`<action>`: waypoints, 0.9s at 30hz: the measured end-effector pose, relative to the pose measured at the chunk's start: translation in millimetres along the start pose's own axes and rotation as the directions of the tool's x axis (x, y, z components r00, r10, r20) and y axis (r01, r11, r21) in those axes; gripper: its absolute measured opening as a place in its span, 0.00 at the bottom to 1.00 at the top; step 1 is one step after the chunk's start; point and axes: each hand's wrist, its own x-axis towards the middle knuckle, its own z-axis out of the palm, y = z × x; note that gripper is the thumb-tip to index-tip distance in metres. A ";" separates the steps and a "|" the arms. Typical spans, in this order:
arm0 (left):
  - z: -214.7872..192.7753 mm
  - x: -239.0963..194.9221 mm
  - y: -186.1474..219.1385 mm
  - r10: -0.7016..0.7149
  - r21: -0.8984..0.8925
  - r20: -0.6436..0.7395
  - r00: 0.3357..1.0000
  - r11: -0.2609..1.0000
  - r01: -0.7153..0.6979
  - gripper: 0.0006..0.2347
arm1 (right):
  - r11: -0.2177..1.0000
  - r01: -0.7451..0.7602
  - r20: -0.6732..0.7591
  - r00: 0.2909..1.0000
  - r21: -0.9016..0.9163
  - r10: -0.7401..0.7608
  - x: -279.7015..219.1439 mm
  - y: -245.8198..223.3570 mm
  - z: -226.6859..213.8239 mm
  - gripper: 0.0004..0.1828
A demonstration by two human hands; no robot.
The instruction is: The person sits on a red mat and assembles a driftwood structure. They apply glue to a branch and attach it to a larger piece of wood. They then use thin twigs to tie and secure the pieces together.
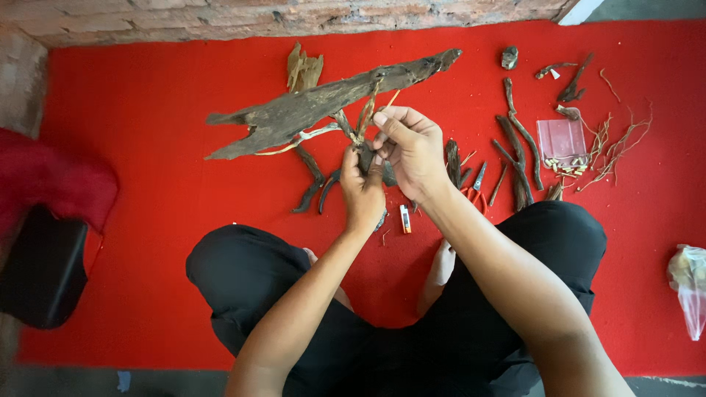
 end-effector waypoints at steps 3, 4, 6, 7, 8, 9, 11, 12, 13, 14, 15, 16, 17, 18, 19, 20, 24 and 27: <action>0.2 1.0 -8.7 0.006 -0.008 -0.004 1.000 1.000 -0.006 0.04 | 1.000 -0.001 -0.004 1.000 0.006 0.001 1.0 0.2 -0.7 0.07; 0.1 0.7 -7.0 0.006 -0.008 -0.004 1.000 1.000 -0.006 0.04 | 1.000 0.000 -0.004 1.000 0.006 0.000 1.3 0.2 -1.0 0.07; -0.4 0.0 -3.7 0.002 -0.006 0.004 1.000 1.000 -0.002 0.04 | 1.000 -0.002 -0.007 1.000 0.006 0.002 2.1 0.5 -1.8 0.07; 0.0 0.3 -3.7 0.002 -0.006 0.004 1.000 1.000 -0.002 0.04 | 1.000 -0.002 -0.007 1.000 0.006 0.002 1.0 -1.2 -0.5 0.07; 0.3 0.7 -3.7 0.008 -0.004 0.005 1.000 1.000 -0.008 0.04 | 1.000 -0.001 -0.005 1.000 0.004 0.001 0.0 -2.8 0.8 0.06; 0.5 1.0 -3.6 0.013 -0.002 0.006 1.000 1.000 -0.013 0.04 | 1.000 0.000 -0.003 1.000 0.001 0.000 -1.1 -4.3 2.2 0.06; 0.8 0.6 -4.6 0.009 0.004 0.005 1.000 1.000 -0.009 0.04 | 1.000 0.004 0.000 1.000 -0.001 -0.004 0.4 -2.6 -0.3 0.06; 0.9 0.2 -5.0 0.007 0.011 0.005 1.000 1.000 -0.007 0.05 | 1.000 0.010 0.003 1.000 -0.002 -0.010 1.1 -1.8 -1.6 0.06; 1.2 0.4 -9.9 0.008 0.010 0.004 1.000 1.000 -0.008 0.05 | 1.000 0.011 0.004 1.000 -0.003 -0.011 1.2 -1.5 -1.6 0.06; 1.5 0.7 -14.8 0.020 0.008 0.000 1.000 1.000 -0.020 0.05 | 1.000 0.017 0.005 1.000 -0.006 -0.017 1.4 -1.3 -1.7 0.07; 1.7 0.8 -19.6 0.033 0.006 -0.005 0.999 0.999 -0.033 0.05 | 1.000 0.022 0.006 1.000 -0.010 -0.022 1.5 -1.0 -1.8 0.07; 2.7 0.5 -18.5 0.032 0.006 -0.006 0.999 0.999 -0.032 0.05 | 1.000 0.022 0.007 1.000 -0.011 -0.022 2.1 -1.3 -2.6 0.07; 3.4 -0.4 -17.4 0.031 0.005 -0.010 0.999 0.999 -0.031 0.05 | 1.000 0.021 0.009 1.000 -0.011 -0.021 2.2 -1.2 -3.6 0.07; 4.1 -1.3 -16.3 0.030 0.005 -0.015 0.999 1.000 -0.030 0.04 | 1.000 0.021 0.011 1.000 -0.010 -0.021 2.3 -1.1 -4.6 0.06; 3.5 -1.0 -14.9 0.030 0.005 -0.015 0.999 1.000 -0.030 0.04 | 1.000 0.020 0.011 1.000 -0.011 -0.020 3.3 0.3 -5.7 0.06; 3.0 -0.6 -13.4 0.032 0.005 -0.013 0.999 0.999 -0.032 0.04 | 1.000 0.021 0.010 1.000 -0.011 -0.021 4.4 1.6 -6.9 0.06; 5.7 -2.1 -11.6 0.037 -0.002 -0.008 0.999 0.999 -0.037 0.05 | 1.000 0.022 0.005 1.000 -0.021 -0.021 5.2 2.7 -8.9 0.06; 5.2 0.1 -22.4 0.050 0.014 -0.006 0.999 0.999 -0.050 0.05 | 0.999 0.019 0.000 1.000 -0.026 -0.019 7.2 5.7 -10.4 0.06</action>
